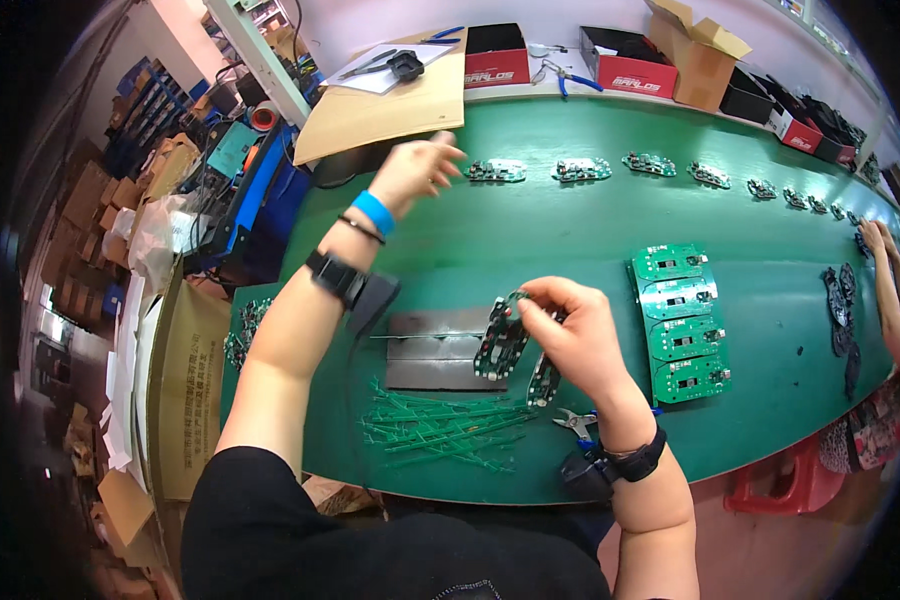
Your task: The person uses a pair of blue-handled pliers to trim the edges of green circuit boards. They hold the boards in their left hand and carefully cut away excess material along the perimeter. The trimmed boards are then placed into a stack on the table.
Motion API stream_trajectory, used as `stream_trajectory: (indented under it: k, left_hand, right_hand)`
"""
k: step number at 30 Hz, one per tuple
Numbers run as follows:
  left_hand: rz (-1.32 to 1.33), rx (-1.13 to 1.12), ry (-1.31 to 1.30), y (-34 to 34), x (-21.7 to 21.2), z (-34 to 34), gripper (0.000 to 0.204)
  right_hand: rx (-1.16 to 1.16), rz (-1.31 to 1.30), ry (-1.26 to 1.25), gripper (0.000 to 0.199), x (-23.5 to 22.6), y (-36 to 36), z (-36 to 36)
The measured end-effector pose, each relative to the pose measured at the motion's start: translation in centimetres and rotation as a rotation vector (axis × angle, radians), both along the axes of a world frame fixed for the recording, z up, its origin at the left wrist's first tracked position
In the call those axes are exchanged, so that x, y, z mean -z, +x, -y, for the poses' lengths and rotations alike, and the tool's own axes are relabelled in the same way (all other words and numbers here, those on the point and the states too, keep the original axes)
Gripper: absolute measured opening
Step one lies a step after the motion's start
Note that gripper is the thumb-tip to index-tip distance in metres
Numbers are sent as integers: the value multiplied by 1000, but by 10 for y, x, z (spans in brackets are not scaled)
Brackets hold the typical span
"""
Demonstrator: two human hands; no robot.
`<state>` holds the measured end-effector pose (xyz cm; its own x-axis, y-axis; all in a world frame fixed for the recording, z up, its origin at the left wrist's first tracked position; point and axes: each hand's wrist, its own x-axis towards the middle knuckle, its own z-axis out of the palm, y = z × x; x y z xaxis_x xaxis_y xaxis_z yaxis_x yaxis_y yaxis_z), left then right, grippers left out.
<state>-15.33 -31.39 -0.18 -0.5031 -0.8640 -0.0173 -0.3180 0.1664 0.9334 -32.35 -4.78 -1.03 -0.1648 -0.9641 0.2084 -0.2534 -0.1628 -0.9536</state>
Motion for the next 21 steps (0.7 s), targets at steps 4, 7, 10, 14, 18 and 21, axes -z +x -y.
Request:
stream_trajectory:
  k: [4,7,10,14,18,21]
  left_hand:
    - [129,715,159,-1,-44,-127,52]
    - [79,702,114,10,-35,-132,57]
    - [27,388,25,33,-41,-85,44]
    - [-100,-384,66,120,-13,14,29]
    - [-261,-770,227,166,46,72,12]
    - [-302,-927,297,160,67,81,11]
  right_hand:
    - [26,117,-25,13,2,6,3]
    - [34,184,-7,14,-4,10,3]
    - [34,-59,65,26,-3,-8,0]
    - [-88,-536,164,41,-9,-5,-6]
    - [-121,-676,177,41,-8,2,-7]
    - [-112,-744,134,33,8,4,-6]
